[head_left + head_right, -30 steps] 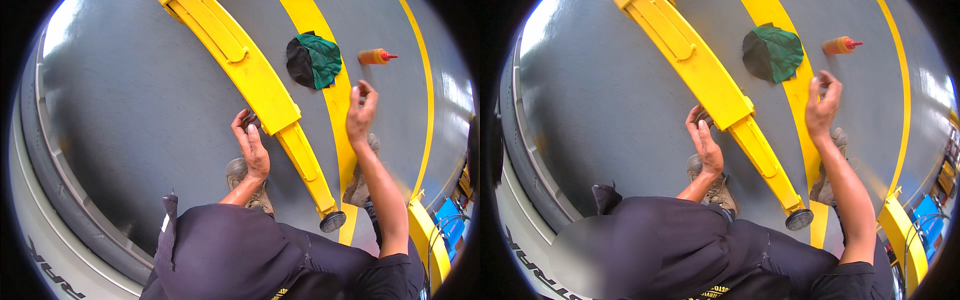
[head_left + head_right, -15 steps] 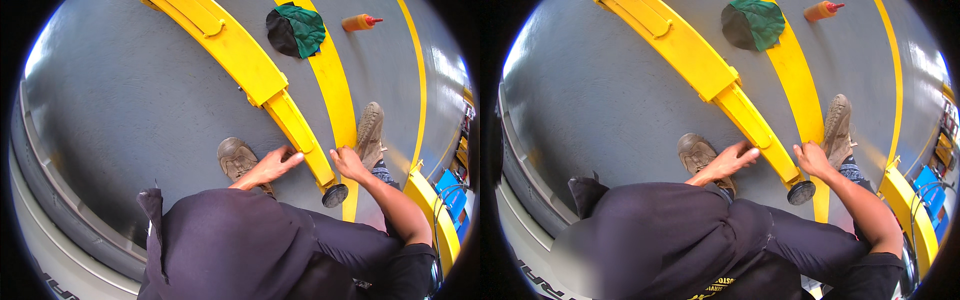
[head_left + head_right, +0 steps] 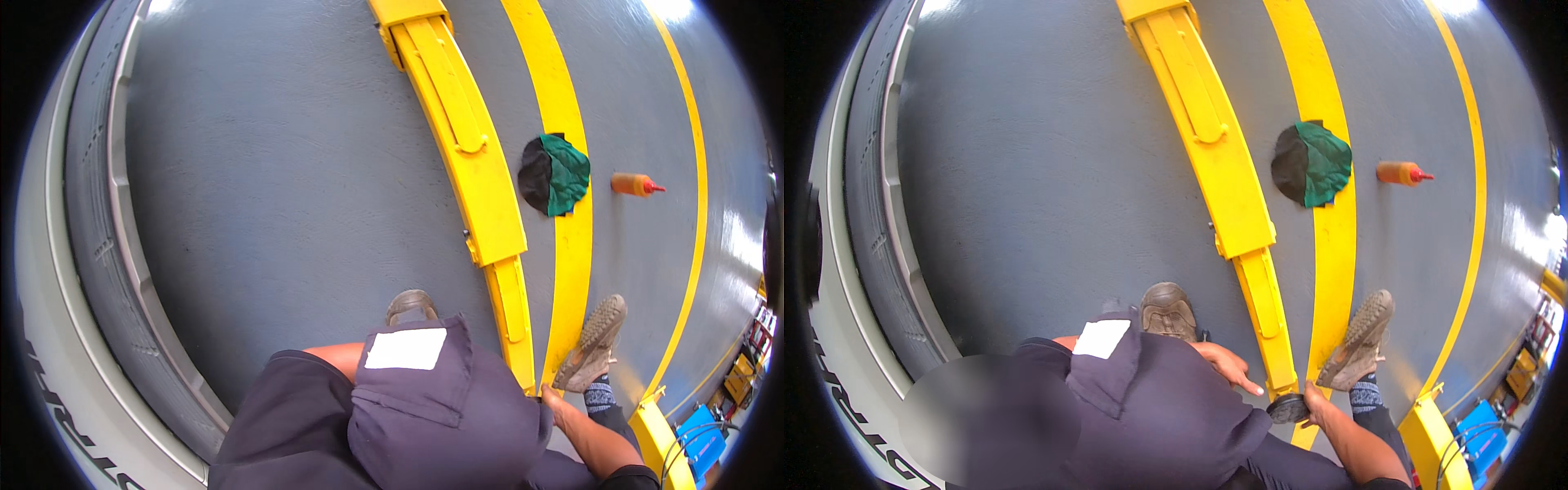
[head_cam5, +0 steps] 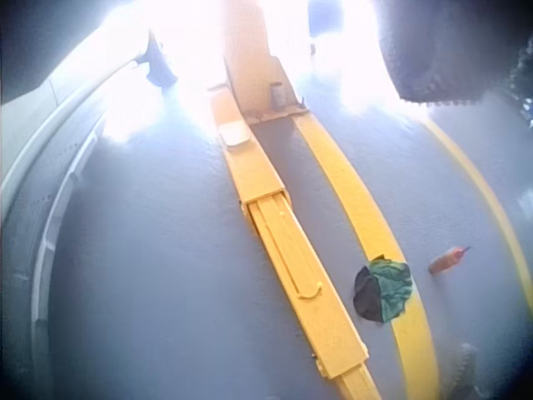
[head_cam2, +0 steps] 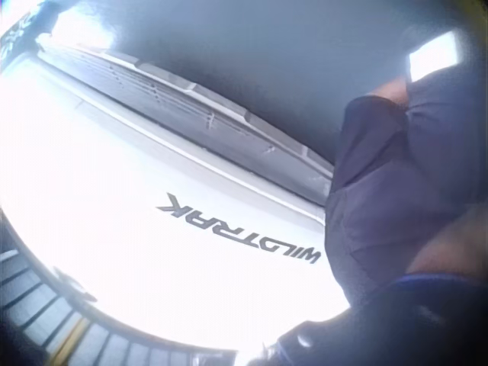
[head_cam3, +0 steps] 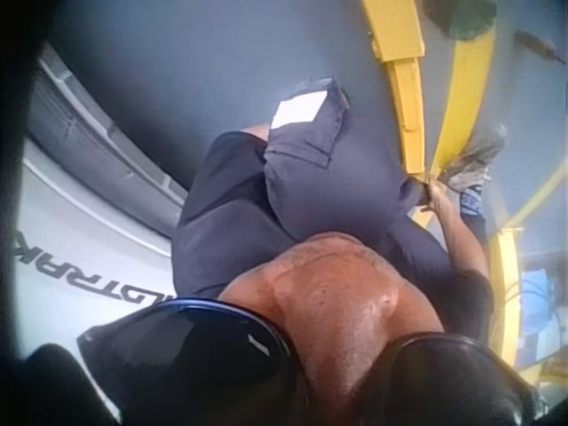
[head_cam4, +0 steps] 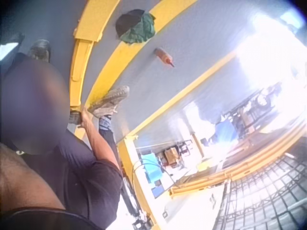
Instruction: The person applies a liquid from a small bottle onto a yellow metal beam and wipes it with a green cloth. They repeatedly rub and wipe the beam surface, focusing on different sections along its length.
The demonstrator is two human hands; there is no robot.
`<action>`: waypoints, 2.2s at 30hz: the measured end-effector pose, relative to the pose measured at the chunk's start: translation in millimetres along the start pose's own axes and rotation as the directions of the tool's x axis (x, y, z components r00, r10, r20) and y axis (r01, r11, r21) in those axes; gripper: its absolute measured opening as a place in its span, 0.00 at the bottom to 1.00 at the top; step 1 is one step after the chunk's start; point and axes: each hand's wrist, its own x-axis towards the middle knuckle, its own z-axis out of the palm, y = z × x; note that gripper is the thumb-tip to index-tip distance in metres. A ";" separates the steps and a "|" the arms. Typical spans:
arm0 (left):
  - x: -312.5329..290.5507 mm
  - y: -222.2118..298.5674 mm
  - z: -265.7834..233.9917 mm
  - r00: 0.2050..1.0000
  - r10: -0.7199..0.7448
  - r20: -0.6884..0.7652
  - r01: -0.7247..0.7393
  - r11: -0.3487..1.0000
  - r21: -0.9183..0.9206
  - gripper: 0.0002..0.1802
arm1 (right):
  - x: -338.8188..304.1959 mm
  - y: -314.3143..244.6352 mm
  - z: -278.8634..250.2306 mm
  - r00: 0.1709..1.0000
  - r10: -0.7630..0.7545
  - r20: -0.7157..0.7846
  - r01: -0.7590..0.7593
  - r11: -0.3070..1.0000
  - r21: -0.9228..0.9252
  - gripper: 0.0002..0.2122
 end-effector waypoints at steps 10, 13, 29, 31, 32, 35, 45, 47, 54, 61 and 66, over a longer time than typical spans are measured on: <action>3.7 3.6 -6.7 0.993 0.114 -0.041 -0.120 0.969 -0.217 0.49 | -140.0 -43.2 84.9 0.978 -0.170 -0.117 0.161 0.984 -0.082 0.36; 4.2 10.8 -4.9 0.991 0.130 -0.034 -0.134 0.961 -0.241 0.47 | -116.9 -49.1 68.6 0.977 -0.214 -0.003 0.214 0.977 -0.007 0.36; 13.3 37.0 -6.6 0.781 0.353 -0.515 -0.580 0.716 -0.389 0.35 | -212.0 -220.3 202.6 0.416 -0.863 -0.286 0.888 0.453 -0.077 0.30; 15.7 35.4 -11.8 0.759 0.324 -0.565 -0.561 0.766 -0.315 0.33 | -205.5 -218.7 211.6 0.287 -0.848 -0.446 0.916 0.380 -0.133 0.28; 13.9 37.1 -14.4 0.768 0.297 -0.568 -0.523 0.802 -0.288 0.31 | -211.9 -219.5 215.8 0.265 -0.852 -0.453 0.910 0.376 -0.175 0.28; 9.2 51.3 -17.4 0.745 0.264 -0.612 -0.532 0.789 -0.307 0.29 | -226.2 -227.8 223.8 0.199 -0.858 -0.473 0.896 0.355 -0.268 0.29; -55.2 148.6 -105.7 0.418 0.332 -0.846 -0.735 0.670 -0.101 0.28 | -297.6 -353.6 284.9 0.094 -0.952 -0.291 0.992 0.114 -0.054 0.31; -72.6 163.6 -132.9 0.374 0.337 -0.864 -0.742 0.668 -0.061 0.30 | -320.5 -382.2 307.8 0.051 -0.966 -0.254 0.997 0.063 -0.038 0.32; -108.6 221.4 -191.7 0.160 0.379 -0.911 -0.819 0.567 0.092 0.29 | -365.9 -462.6 348.2 -0.003 -0.979 -0.203 1.000 -0.004 0.003 0.31; -112.6 219.5 -195.2 0.196 0.363 -0.911 -0.731 0.673 0.111 0.36 | -382.4 -472.4 345.9 -0.321 -0.939 -0.125 0.741 -0.167 -0.651 0.27; -189.3 228.0 -219.3 0.194 0.351 -0.916 -0.264 0.918 0.296 0.47 | -382.4 -462.1 352.5 -0.656 -0.735 0.169 0.336 -0.486 -0.807 0.27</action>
